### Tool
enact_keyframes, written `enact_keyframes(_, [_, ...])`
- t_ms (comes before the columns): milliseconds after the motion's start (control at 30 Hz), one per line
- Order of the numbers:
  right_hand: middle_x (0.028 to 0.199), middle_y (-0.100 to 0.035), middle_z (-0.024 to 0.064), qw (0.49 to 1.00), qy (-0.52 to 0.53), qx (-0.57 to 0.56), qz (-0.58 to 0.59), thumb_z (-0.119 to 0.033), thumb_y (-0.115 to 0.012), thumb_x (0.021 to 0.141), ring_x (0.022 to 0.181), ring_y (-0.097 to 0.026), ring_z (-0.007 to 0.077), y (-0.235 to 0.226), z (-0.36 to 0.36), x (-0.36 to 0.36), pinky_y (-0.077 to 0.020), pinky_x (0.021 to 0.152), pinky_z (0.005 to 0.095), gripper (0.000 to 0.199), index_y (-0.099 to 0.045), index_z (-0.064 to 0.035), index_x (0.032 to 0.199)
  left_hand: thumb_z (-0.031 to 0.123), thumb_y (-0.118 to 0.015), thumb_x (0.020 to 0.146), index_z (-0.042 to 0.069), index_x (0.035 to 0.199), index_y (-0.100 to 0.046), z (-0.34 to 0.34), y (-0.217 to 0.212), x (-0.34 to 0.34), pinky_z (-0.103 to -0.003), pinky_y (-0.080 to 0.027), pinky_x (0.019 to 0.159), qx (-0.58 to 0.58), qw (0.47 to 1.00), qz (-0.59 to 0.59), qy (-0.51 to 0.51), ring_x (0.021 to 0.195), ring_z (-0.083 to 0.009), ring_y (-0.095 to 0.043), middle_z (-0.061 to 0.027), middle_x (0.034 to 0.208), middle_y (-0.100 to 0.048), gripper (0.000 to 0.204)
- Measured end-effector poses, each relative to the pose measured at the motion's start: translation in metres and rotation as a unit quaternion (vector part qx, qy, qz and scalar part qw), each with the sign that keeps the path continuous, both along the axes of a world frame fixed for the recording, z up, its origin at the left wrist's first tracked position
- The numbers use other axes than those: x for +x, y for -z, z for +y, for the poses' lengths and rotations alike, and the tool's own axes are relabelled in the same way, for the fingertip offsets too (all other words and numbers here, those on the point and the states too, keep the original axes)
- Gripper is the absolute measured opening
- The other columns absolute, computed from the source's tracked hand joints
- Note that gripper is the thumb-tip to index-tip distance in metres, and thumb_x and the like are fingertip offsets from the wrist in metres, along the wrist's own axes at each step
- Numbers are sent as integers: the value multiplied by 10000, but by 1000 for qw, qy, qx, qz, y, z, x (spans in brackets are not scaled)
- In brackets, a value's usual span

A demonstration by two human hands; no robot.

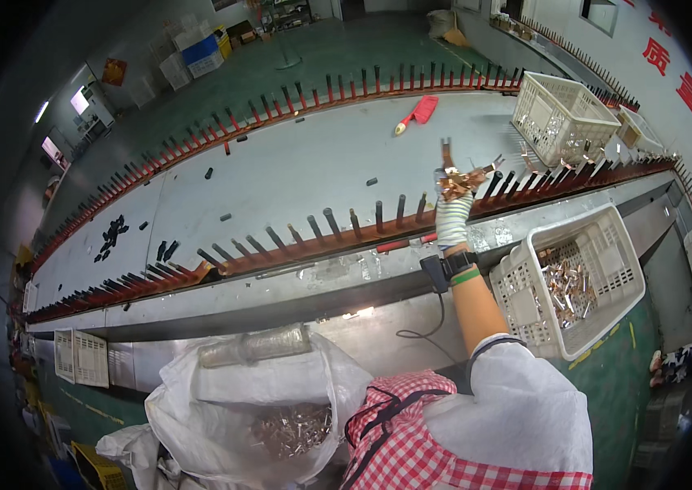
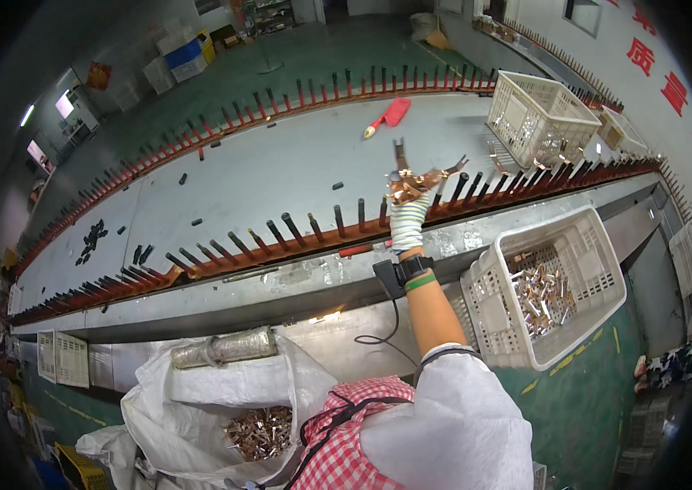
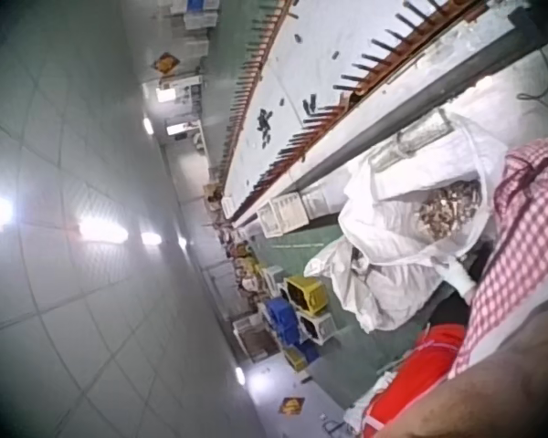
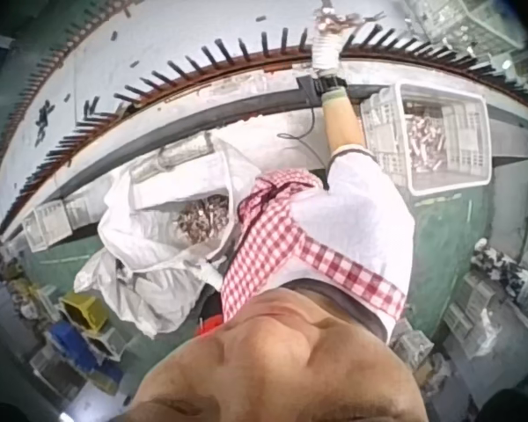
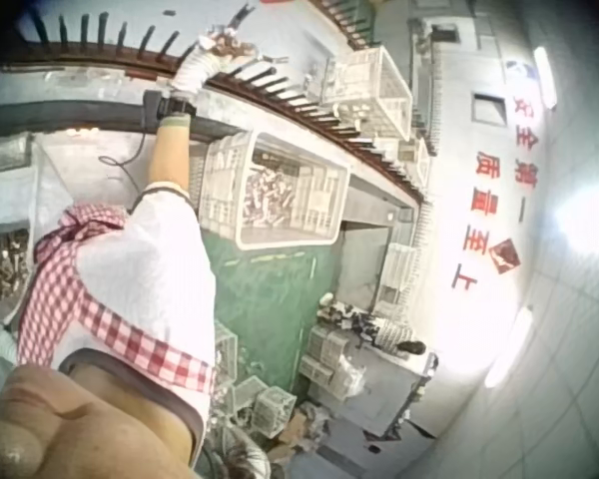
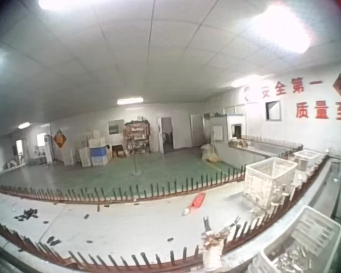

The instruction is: The worker is sorting metal components from a production line table into white bags and plastic crates.

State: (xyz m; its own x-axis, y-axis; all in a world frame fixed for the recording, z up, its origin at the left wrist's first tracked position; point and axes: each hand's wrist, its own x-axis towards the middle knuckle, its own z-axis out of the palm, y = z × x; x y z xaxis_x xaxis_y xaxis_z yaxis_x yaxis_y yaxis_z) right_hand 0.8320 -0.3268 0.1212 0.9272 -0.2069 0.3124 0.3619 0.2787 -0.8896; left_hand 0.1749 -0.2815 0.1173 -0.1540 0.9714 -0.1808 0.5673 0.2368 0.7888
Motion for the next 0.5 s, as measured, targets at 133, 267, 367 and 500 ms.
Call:
enact_keyframes(133, [989, -563, 91, 988, 47, 131, 60, -86, -611, 760, 873, -542, 183, 43, -44, 34, -448, 762, 282, 361, -445, -4, 1070, 0, -431, 820, 166, 1373, -143, 5, 29, -16, -326, -506, 530, 21, 999, 11, 31, 833, -275, -499, -189, 1321, -247, 645])
enact_keyframes(267, [956, -566, 86, 992, -46, -71, -95, -29, -530, 785, 834, -551, 185, 49, -35, 42, -444, 784, 316, 299, -460, -7, 1075, -4, -428, 820, 152, 1371, -136, 6, 14, -9, -321, -510, 508, -19, 998, -57, 20, 808, -281, -517, -202, 1322, -230, 642])
enact_keyframes(367, [1018, -545, 91, 981, -103, -88, -138, -120, -512, 814, 903, -522, 184, -6, -20, -19, -405, 835, 312, 319, -456, 4, 1102, 147, -552, 751, -34, 1299, -264, -2, 17, -19, -314, -285, 974, 76, 996, -5, -45, 1165, -255, -363, -200, 1303, -342, 645])
enact_keyframes(500, [1101, -518, 97, 959, -198, -95, -179, -242, -488, 853, 997, -484, 182, -79, -16, -84, -353, 904, 306, 389, -451, 20, 1139, 37, -472, 762, -47, 1305, -232, 8, 54, -36, -311, -209, 1017, 38, 998, -48, -34, 1229, -246, -287, -190, 1331, -297, 600])
